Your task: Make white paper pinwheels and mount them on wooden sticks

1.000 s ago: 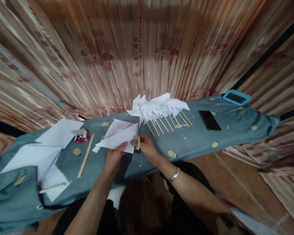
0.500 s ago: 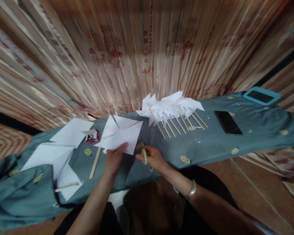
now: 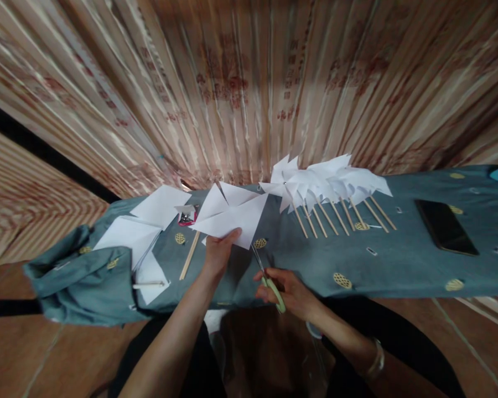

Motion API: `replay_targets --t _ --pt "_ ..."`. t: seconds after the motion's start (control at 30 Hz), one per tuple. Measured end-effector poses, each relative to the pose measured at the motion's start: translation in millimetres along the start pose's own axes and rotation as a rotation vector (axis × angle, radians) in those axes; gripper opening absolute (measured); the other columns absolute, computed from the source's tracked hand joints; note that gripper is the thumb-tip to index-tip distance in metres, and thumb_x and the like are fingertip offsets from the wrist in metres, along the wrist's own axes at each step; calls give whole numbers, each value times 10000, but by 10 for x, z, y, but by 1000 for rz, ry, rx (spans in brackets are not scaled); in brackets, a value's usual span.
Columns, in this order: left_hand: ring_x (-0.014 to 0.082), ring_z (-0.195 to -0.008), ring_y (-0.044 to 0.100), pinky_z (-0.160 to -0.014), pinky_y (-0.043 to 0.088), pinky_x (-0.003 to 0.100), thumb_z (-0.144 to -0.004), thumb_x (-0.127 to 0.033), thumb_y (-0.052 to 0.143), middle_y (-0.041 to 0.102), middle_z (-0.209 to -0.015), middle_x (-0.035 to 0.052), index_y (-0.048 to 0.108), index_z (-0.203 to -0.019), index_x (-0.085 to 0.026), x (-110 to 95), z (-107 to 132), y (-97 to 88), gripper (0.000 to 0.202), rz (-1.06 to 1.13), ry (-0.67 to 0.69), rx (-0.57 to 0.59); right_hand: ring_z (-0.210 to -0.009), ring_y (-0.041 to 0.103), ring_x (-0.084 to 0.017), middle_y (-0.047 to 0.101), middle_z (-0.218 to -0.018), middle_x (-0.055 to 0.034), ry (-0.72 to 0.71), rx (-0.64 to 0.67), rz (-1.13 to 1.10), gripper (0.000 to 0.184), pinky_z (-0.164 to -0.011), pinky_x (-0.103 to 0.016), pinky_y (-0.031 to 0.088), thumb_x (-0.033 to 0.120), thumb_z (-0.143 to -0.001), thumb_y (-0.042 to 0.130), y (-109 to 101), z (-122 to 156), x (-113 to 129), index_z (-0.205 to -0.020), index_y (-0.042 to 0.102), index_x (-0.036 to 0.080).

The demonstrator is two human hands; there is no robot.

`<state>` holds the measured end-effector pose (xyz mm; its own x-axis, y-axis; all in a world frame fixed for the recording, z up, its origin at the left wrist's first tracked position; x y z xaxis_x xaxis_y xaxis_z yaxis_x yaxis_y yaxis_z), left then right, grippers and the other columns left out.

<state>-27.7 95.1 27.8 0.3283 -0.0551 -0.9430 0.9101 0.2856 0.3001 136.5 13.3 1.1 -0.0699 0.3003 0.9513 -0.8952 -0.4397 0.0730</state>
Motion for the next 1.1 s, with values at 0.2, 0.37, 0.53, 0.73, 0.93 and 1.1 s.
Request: replay_targets --t 0.2,0.37,0.53,0.73,0.93,1.1 --pt "213 -799 678 -826 522 382 -545 -226 822 743 -888 54 716 -851 -177 18 12 68 328 52 -8 26 -568 559 -110 662 -694 -14 28 39 -58 489 -534 -228 426 579 -688 703 -3 -6 31 -935 630 163" --pt "208 -785 674 -772 525 348 -527 -229 834 740 -859 54 712 -825 -171 -11 22 89 327 45 -34 10 -548 562 -106 641 -644 -13 49 89 -104 519 -514 -223 419 606 -659 716 1 24 109 -893 627 150" --pt "208 -782 671 -721 529 331 -511 -245 843 739 -854 58 703 -819 -157 -39 13 76 350 63 -35 -9 -535 559 -97 642 -633 -9 80 188 -87 505 -508 -214 412 591 -664 724 12 73 146 -888 643 146" --pt "199 -778 668 -762 526 336 -511 -223 836 739 -879 60 703 -851 -151 -69 35 88 371 76 -20 -7 -554 570 -105 649 -636 -10 66 117 -115 507 -530 -226 429 584 -645 744 1 37 106 -879 627 151" --pt "194 -772 667 -754 521 331 -525 -215 827 737 -881 49 702 -897 -163 -53 55 97 396 92 -17 11 -541 553 -96 647 -641 -2 71 70 -155 548 -533 -231 430 623 -607 747 -7 2 93 -866 609 161" --pt "211 -812 669 -777 520 342 -539 -223 814 734 -866 47 695 -841 -178 29 71 109 328 80 -39 35 -542 559 -96 647 -635 9 76 35 -156 520 -519 -222 425 614 -616 741 -11 -32 98 -854 620 168"
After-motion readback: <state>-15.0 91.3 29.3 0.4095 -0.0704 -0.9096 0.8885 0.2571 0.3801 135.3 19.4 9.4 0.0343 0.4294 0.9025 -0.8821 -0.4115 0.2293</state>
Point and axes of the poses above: each hand's wrist, its own z-axis away from the middle knuckle, its own y-axis out of the palm, x = y × z, the point moved 2 cm from there along -z, towards the middle knuckle
